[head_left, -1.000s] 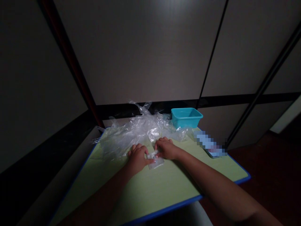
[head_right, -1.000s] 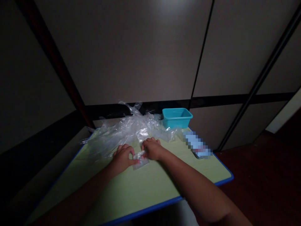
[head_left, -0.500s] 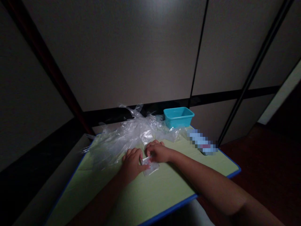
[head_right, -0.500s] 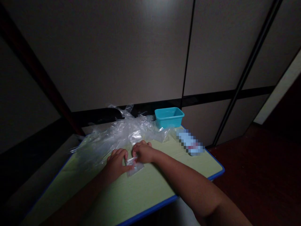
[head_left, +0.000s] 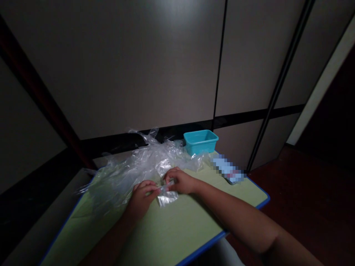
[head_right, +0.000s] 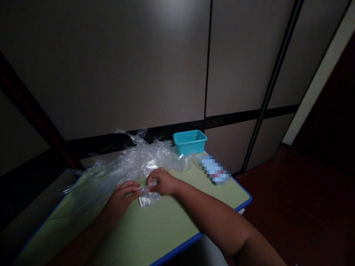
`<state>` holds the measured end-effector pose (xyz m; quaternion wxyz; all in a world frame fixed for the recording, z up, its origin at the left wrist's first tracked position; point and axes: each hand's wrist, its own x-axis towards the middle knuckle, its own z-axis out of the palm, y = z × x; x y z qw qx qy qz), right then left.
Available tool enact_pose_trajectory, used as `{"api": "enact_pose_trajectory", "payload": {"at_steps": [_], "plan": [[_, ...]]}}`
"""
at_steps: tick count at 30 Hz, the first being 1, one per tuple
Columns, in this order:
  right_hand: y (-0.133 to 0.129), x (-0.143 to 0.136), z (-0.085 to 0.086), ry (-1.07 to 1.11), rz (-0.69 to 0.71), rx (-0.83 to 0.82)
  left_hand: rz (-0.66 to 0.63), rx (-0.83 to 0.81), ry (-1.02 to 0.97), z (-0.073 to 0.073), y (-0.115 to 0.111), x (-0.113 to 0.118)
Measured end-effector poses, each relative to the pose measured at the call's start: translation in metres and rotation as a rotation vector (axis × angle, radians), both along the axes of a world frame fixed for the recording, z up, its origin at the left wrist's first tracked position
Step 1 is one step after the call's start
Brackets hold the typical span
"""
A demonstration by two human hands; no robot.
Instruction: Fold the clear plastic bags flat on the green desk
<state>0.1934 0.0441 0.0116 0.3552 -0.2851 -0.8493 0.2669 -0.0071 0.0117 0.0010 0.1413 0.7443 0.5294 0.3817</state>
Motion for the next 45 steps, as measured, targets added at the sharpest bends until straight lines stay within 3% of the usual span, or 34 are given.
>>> {"api": "enact_pose_trajectory", "payload": {"at_steps": [2,5,8,10,16,23,26,30,32,35,40,45], "plan": [[-0.002,-0.001,0.0,0.133,0.011,-0.078,0.001,-0.014,-0.036,0.005,-0.003,0.002],[-0.004,-0.003,-0.002,0.341,0.087,-0.376,-0.025,-0.033,-0.084,0.013,-0.008,0.003],[-0.005,-0.005,-0.003,0.418,0.195,-0.681,-0.032,-0.039,-0.151,0.014,-0.008,0.002],[-0.004,-0.005,-0.004,0.457,0.202,-0.78,-0.035,-0.037,-0.205,0.013,-0.007,0.001],[0.002,-0.003,-0.006,0.586,0.095,-0.792,-0.055,-0.1,-0.249,0.018,-0.002,0.003],[0.004,-0.003,-0.002,0.608,0.176,-0.868,-0.062,-0.178,-0.286,0.041,0.011,0.014],[0.007,0.001,0.004,0.657,0.111,-0.908,-0.034,-0.32,-0.388,0.053,0.018,0.027],[0.012,0.009,0.011,0.743,0.012,-0.862,-0.077,-0.519,-0.545,0.064,0.026,0.049],[0.016,0.013,0.012,0.752,-0.029,-0.823,-0.097,-0.509,-0.556,0.066,0.033,0.058],[0.024,0.019,0.012,0.725,-0.216,-0.657,-0.077,-0.432,-0.517,0.064,0.051,0.07],[0.038,0.043,0.016,0.707,-0.579,-0.338,-0.017,-0.381,-0.481,0.064,0.105,0.095],[0.04,0.064,0.028,0.643,-0.856,-0.063,0.056,-0.464,-0.349,0.077,0.159,0.146]]}}
